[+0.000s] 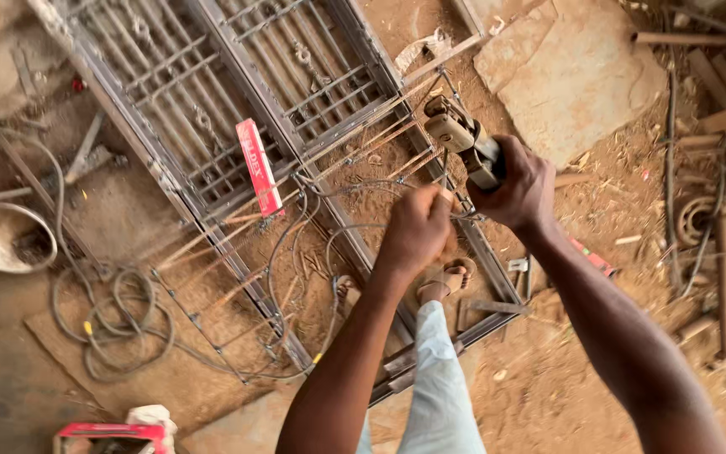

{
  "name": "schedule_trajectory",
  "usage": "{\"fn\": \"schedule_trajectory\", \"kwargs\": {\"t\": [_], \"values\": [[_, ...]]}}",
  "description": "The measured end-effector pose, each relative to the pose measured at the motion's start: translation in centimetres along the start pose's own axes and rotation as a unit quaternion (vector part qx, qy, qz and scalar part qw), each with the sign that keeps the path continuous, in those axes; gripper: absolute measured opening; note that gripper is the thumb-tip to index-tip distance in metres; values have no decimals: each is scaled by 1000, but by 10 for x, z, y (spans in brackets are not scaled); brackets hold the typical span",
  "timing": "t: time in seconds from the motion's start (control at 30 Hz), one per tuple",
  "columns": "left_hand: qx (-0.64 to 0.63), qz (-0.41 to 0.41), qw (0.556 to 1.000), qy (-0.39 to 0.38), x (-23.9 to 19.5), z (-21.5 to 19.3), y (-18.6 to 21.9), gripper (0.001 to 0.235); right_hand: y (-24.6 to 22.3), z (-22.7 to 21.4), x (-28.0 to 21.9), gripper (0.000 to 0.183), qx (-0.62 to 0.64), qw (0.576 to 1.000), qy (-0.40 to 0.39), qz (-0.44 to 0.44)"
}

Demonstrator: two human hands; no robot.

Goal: The person uses a handheld welding tool to join metal bars on a large rectangular frame lying on the ground. They repeatedly position the tool at intersections, create sparks to weld the joints, and adjust the frame's position to access different sections.

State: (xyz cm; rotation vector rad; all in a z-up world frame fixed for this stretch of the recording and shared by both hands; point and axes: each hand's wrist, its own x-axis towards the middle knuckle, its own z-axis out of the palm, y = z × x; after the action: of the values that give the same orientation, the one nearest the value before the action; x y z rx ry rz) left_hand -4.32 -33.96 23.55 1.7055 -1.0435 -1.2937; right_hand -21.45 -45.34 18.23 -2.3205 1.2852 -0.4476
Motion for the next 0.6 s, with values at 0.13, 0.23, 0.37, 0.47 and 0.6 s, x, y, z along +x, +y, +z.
{"fn": "schedule_trajectory", "kwargs": {"t": [0.13, 0.23, 0.37, 0.47, 0.6], "values": [[-367, 88, 880, 287, 0, -11, 15, 29, -2, -13, -5, 37, -2, 995, 68, -70], [-319, 74, 882, 339, -7, -12, 18, 32, -7, -3, -1, 29, 27, 996, 63, -51], [-169, 4, 951, 258, -7, 1, 3, 31, 1, 1, 8, 25, 95, 995, -3, 5], [25, -37, 967, 252, -11, -10, -39, 27, 15, 3, 6, 26, 144, 986, -52, 69], [266, 95, 923, 262, -14, -37, -80, 15, 24, 9, 2, 30, 220, 968, -76, 93]]}}
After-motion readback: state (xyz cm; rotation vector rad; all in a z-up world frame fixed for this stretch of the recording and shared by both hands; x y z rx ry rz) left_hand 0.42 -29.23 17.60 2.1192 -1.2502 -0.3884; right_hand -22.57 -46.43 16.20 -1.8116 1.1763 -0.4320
